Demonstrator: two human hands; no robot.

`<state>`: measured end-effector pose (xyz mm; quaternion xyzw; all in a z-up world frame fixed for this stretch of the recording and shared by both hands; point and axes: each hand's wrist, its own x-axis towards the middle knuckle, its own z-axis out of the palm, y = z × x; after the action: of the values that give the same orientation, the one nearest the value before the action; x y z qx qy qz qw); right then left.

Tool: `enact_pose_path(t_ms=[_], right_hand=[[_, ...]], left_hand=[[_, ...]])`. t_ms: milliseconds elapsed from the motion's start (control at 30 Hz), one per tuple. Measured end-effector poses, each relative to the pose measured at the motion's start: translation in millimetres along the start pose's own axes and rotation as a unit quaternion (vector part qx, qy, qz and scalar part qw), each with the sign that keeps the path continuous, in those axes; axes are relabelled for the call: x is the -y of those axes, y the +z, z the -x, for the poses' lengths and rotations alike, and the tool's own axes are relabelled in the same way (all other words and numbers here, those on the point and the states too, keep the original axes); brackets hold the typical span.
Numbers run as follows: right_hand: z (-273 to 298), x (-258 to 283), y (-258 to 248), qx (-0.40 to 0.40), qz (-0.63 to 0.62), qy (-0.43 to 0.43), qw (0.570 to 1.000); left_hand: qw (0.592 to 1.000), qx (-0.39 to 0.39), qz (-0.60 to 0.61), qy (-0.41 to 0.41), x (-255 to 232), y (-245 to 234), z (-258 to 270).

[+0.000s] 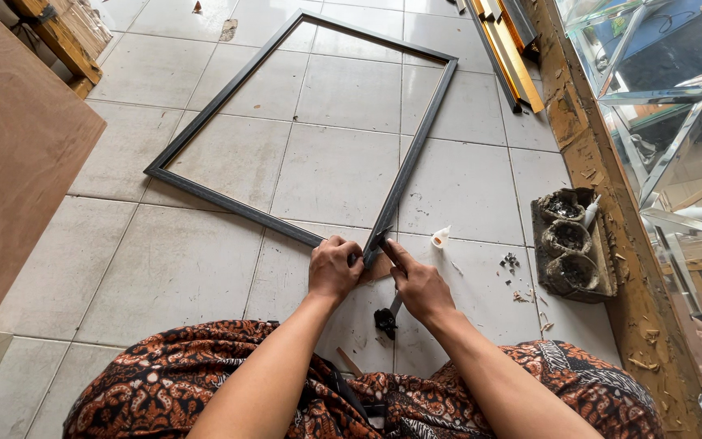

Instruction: The person joins the corners of a frame on the floor, using a hammer to tap small pins or nails into the joints and applying glue to the edges. After joining the corners, they pick up a finished gold-trimmed frame and then gather several long wooden framing strips from the floor.

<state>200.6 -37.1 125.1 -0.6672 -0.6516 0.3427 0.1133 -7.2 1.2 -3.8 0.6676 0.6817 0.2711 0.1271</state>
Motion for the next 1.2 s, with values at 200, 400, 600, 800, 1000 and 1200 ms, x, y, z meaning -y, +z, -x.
enact_pose_path(t_ms=[200, 400, 600, 800, 1000, 1200], right_hand=[[2.0, 0.0, 0.4, -0.003, 0.008, -0.006, 1.0], [0.4, -2.1, 2.9, -0.007, 0.014, -0.014, 1.0], [5.4, -1.3, 3.2, -0.01, 0.041, -0.024, 0.999], [6.5, -2.8, 0.5, -0.002, 0.039, -0.031, 0.999], [5.1, -5.6, 0.4, -0.006, 0.029, -0.029, 0.999], [0.5, -9.7, 3.9, -0.001, 0.037, -0.029, 0.999]], left_hand=[[1.0, 0.011, 0.01, -0.008, 2.4, -0.9, -0.7], [1.0, 0.013, 0.021, -0.013, -1.1, -5.6, 0.9], [0.999, 0.019, 0.042, -0.009, 2.6, -8.6, 4.9], [0.999, 0.021, 0.033, -0.013, 2.8, -6.7, 1.4], [0.999, 0.017, 0.049, -0.01, -4.6, -15.1, 1.1], [0.999, 0.011, 0.041, -0.016, -0.5, -5.2, 0.8]])
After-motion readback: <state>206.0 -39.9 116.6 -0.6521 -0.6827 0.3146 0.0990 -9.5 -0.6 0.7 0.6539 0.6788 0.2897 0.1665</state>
